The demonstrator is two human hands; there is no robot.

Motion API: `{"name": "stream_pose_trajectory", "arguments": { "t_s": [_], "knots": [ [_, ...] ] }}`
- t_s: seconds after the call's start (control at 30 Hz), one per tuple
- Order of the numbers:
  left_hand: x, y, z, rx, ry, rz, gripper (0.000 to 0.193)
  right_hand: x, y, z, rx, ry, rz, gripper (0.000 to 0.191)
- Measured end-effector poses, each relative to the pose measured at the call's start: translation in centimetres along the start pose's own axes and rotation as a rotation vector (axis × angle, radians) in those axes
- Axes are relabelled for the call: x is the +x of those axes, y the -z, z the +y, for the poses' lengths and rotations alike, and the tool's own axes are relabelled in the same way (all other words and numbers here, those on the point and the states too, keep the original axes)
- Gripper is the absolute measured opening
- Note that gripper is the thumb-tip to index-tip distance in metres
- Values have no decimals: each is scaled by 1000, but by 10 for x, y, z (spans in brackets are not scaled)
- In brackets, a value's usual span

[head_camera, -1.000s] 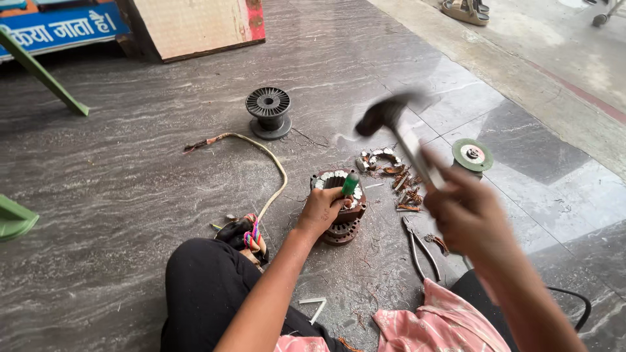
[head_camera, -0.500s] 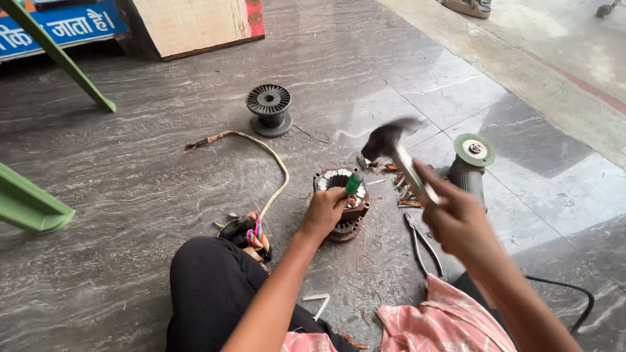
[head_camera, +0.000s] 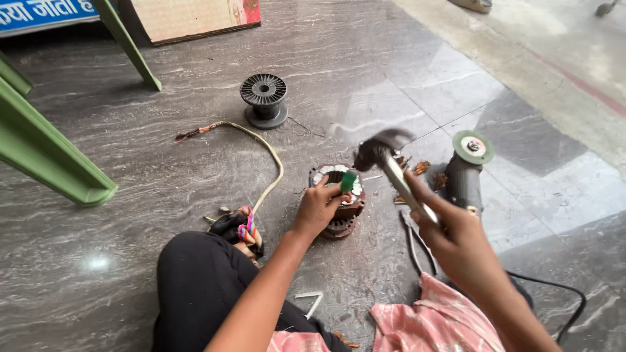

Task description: The person sits on the floor and uses a hammer and screwdriver to remove copper windings from a motor stator. They repeatedly strike the screwdriver to loosen and extract wire segments, placing removed pieces on the floor.

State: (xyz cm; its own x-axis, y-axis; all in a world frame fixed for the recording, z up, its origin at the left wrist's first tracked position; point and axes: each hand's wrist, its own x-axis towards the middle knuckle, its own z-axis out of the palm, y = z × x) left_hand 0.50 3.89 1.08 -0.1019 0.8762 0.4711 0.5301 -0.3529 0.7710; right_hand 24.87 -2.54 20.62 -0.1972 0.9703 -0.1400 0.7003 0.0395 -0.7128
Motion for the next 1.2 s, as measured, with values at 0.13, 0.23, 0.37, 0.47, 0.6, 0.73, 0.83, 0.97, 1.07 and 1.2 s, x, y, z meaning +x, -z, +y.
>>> {"name": "stream_pose_trajectory", "arguments": {
  "t_s": [0.13, 0.23, 0.37, 0.47, 0.6, 0.73, 0.83, 0.97, 1.07, 1.2],
  "knots": [
    [-1, -1, 5, 73, -4, -46, 10, -26, 46, -28, 356, 336, 187, 63],
    [-2, 0, 6, 52, -82, 2, 10, -40, 31, -47, 559, 559, 481, 58],
    [-2, 0, 6, 58, 32, -65, 8, -18, -33, -24, 227, 469, 241, 65],
    [1, -3, 5, 12, 60, -63, 7, 9, -30, 2, 138, 79, 42, 67],
    [-5, -5, 3, -25, -22, 10, 8, -2, 18, -6, 459, 18, 77, 73],
    [-6, -4, 0, 45, -32, -11, 11, -34, 50, -38, 596, 490, 385, 57],
    [-9, -4, 1, 20, -66, 12, 11, -31, 12, -45, 743, 529, 559, 54],
    [-16, -6, 5, -2, -170, 107, 16, -17, -40, -29, 54, 184, 81, 67],
    [-17, -1, -4, 42, 57, 29, 13, -13, -34, -15, 211, -17, -11, 62],
    [-15, -9, -13, -2, 252, -131, 15, -18, 1, -9, 334, 103, 58, 62]
  ]
}}
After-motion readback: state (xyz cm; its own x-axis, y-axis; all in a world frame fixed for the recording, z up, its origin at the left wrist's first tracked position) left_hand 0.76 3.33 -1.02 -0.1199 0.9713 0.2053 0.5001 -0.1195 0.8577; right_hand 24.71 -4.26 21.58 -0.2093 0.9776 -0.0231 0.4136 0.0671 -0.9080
